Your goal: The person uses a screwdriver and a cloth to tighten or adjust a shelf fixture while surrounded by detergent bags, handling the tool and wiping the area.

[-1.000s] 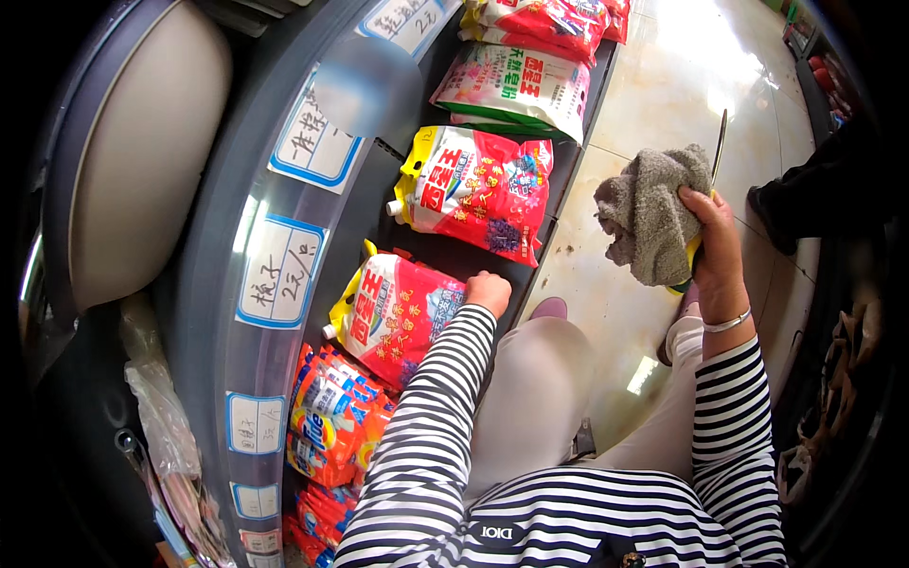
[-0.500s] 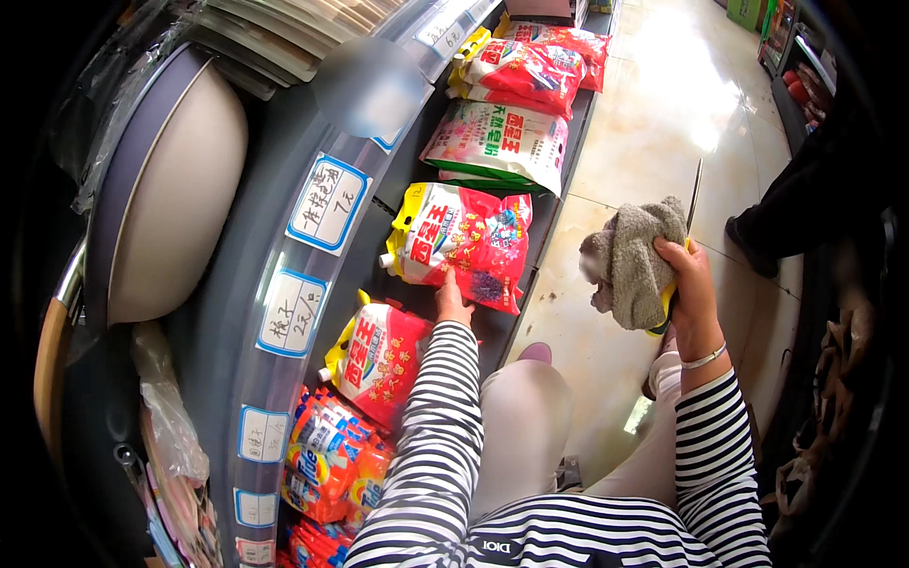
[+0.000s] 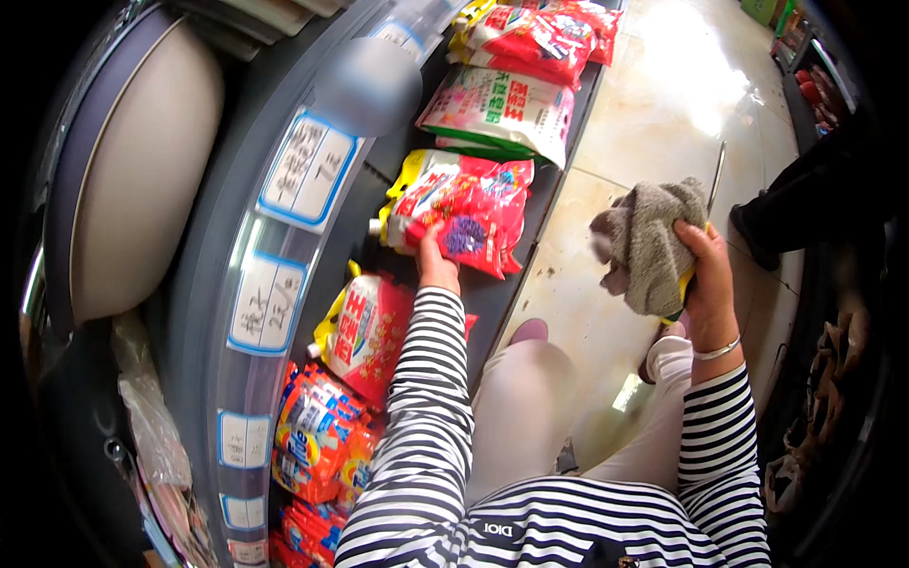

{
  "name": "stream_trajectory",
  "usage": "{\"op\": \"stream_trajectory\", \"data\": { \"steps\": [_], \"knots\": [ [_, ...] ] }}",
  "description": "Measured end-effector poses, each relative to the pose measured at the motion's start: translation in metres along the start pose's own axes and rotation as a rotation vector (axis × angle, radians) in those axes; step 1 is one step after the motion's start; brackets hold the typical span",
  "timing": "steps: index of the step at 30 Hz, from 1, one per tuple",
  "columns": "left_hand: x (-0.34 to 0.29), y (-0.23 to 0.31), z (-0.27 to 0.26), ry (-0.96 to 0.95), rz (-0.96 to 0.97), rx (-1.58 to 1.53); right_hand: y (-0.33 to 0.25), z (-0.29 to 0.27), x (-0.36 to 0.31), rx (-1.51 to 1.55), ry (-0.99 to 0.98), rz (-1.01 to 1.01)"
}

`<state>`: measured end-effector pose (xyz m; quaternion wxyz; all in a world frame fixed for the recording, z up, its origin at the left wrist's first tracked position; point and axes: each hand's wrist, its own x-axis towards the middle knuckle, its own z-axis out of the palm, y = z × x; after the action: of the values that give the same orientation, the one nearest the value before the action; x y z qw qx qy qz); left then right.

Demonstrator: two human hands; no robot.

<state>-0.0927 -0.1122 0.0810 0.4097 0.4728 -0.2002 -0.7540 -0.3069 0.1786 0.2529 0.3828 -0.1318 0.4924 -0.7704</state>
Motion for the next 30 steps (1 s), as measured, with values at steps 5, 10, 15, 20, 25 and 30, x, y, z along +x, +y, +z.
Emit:
{"op": "stream_trajectory", "data": {
  "steps": [5,10,15,20,25,30],
  "knots": [
    [-0.092,0.057,0.0,-0.089,0.141,0.047,-0.003,-0.002,0.001,-0.007,0.015,-0.017],
    [-0.186,0.102,-0.036,-0.049,0.223,0.133,0.005,-0.003,0.0,-0.053,0.007,-0.009],
    [-0.208,0.108,-0.118,0.022,0.143,-0.01,0.01,-0.005,-0.001,-0.067,-0.003,-0.006],
    [-0.181,0.074,-0.241,0.28,0.125,0.026,0.016,0.005,-0.001,-0.087,-0.036,0.015],
    [-0.162,0.054,-0.307,0.213,0.486,0.554,0.016,0.009,-0.005,-0.09,-0.021,0.006],
    [-0.182,0.066,-0.226,0.531,0.378,0.194,0.017,-0.007,0.001,-0.102,0.013,-0.006]
  ]
}}
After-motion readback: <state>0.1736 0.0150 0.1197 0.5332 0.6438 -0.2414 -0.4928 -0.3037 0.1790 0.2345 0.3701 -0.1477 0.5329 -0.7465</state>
